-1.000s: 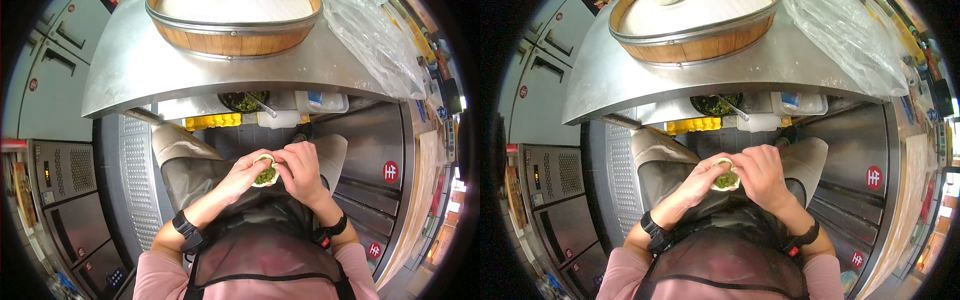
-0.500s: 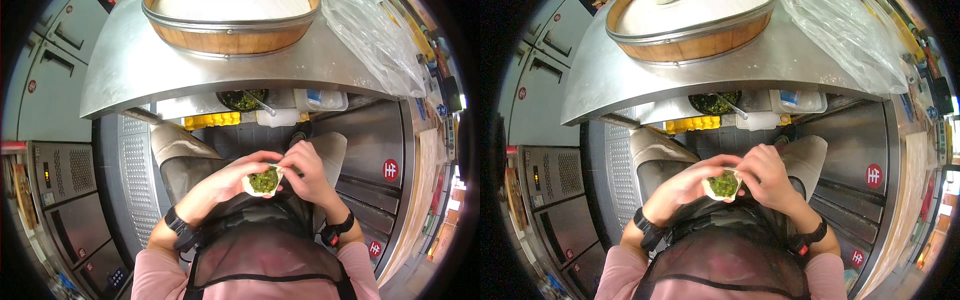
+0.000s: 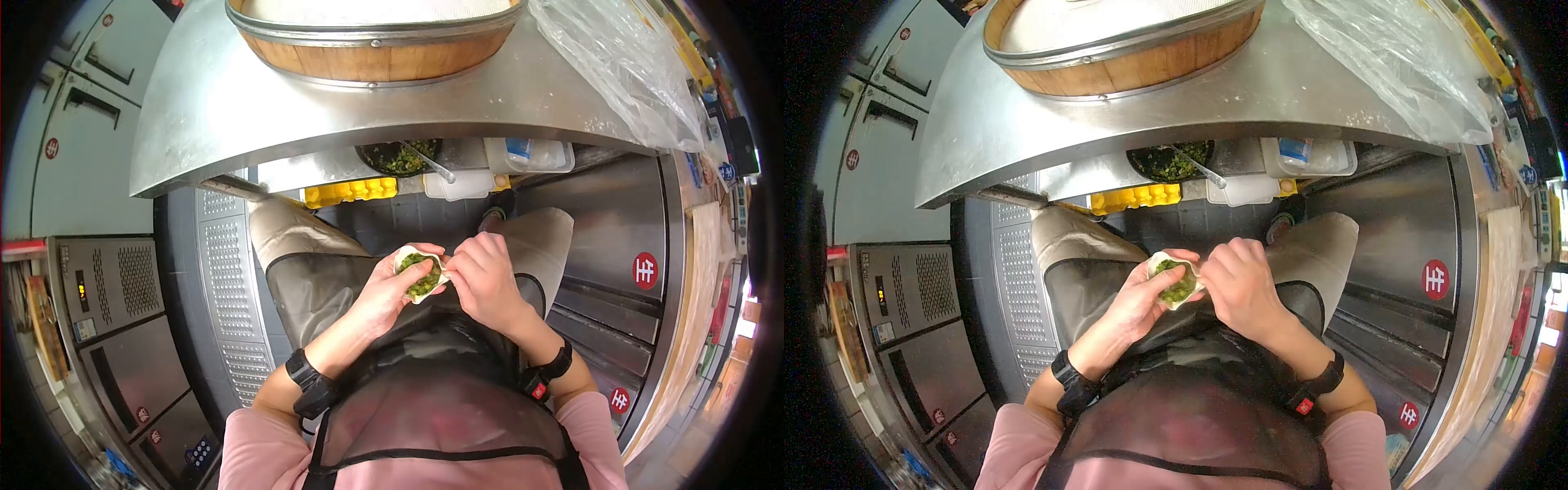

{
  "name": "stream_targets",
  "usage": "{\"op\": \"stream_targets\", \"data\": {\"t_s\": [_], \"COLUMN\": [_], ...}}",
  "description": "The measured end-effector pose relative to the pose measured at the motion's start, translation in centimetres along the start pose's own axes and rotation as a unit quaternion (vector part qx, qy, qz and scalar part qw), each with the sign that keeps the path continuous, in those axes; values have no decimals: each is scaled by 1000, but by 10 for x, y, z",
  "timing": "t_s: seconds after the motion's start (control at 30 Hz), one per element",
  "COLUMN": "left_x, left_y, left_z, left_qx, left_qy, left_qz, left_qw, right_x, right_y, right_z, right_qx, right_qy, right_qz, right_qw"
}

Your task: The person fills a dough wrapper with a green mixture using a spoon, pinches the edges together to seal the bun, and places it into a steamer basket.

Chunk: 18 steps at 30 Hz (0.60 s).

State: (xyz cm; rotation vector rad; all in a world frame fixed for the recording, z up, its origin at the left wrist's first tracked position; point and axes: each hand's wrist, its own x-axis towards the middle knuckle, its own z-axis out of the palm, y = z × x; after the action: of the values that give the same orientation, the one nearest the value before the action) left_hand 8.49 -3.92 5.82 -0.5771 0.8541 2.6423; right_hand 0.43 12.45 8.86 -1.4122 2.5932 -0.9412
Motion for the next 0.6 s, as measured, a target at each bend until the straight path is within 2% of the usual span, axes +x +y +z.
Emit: {"op": "stream_targets", "data": {"t_s": [0.07,0.13,0.2,0.27,0.37,0.47,0.6], "left_x": [2,3,1,-1,1,2,3], "left_y": [-4,-9,-8,-7,-5,-4,-1], "left_z": [-2,-2,3,6,6,5,3], "left_qx": [13,91,82,75,97,110,186], "left_qy": [-7,17,23,30,-2,-17,-20], "left_qz": [17,57,56,56,46,47,33], "left_qw": [1000,994,995,995,994,993,982], "right_x": [0,1,4,7,-1,-4,7], "right_y": [-1,-6,-12,-17,-11,-10,-15], "right_z": [1,2,0,-5,-2,1,-10], "right_qx": [-19,-18,-18,-26,-45,-47,-23], "right_qy": [9,25,43,66,21,53,48], "right_qz": [-67,-68,-68,11,-42,-67,-30], "right_qw": [998,997,997,997,998,995,998]}}
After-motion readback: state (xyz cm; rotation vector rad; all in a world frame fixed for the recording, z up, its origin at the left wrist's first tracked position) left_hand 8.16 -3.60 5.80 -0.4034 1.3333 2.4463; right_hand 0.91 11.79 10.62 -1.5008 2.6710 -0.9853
